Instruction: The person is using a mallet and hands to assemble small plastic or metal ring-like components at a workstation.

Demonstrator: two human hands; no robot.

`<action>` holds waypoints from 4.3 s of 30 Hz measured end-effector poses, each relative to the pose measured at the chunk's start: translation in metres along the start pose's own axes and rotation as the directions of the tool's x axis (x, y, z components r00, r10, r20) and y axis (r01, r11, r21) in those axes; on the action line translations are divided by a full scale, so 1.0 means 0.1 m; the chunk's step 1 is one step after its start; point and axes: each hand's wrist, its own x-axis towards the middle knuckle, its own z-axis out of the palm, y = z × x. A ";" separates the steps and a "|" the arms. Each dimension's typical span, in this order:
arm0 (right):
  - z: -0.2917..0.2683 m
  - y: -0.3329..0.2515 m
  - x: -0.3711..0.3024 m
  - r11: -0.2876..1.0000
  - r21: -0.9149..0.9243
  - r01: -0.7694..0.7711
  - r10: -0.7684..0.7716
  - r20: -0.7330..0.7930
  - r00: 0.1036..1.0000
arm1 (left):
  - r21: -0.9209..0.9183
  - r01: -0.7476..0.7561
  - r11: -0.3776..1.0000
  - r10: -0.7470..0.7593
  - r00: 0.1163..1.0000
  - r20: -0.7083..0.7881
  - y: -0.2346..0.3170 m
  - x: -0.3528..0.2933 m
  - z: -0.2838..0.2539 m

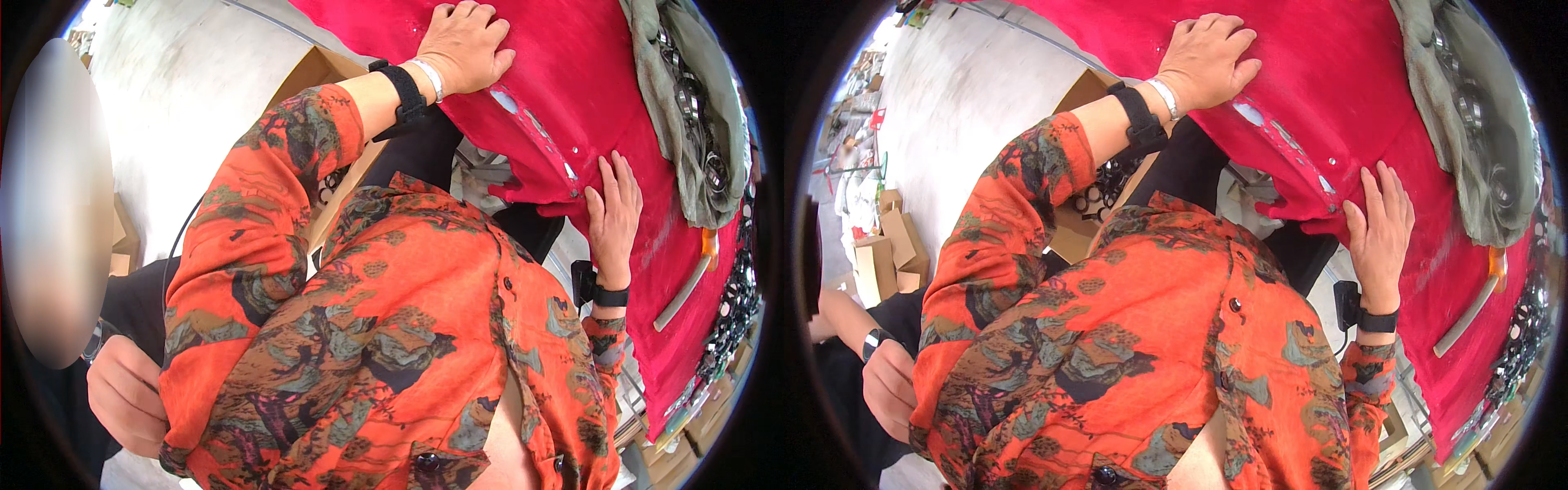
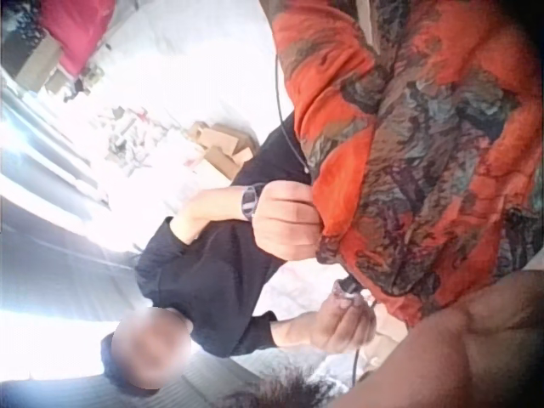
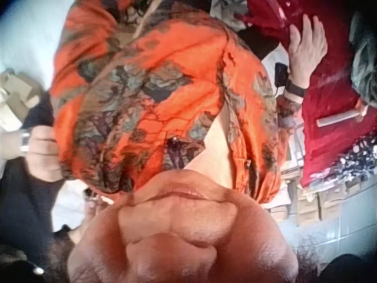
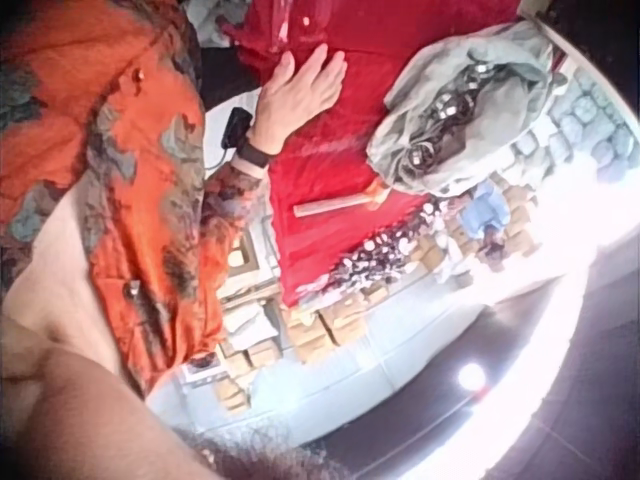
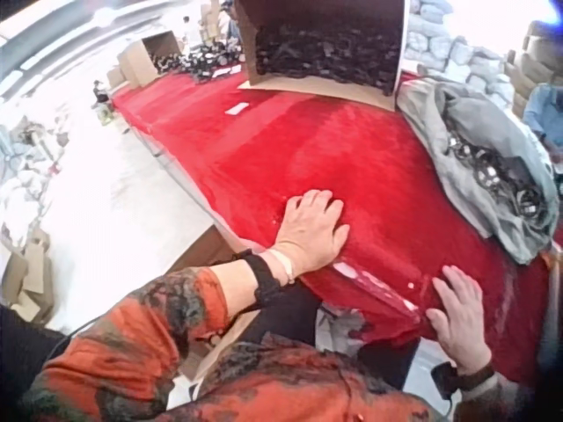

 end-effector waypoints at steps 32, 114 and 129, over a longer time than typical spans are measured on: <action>-0.03 -0.02 0.03 1.000 -0.007 -0.003 0.003 -0.009 1.000 | -0.037 0.039 0.999 -0.038 0.999 0.018 0.00 -0.01 0.02; -0.11 0.68 7.80 0.997 0.072 0.003 -0.008 0.072 0.997 | 0.108 0.473 0.874 -0.468 0.763 0.445 -3.07 1.40 0.05; 0.34 0.82 9.15 0.995 0.032 0.096 -0.101 0.235 0.967 | 0.104 0.502 0.859 -0.471 0.693 0.546 -3.13 1.51 0.13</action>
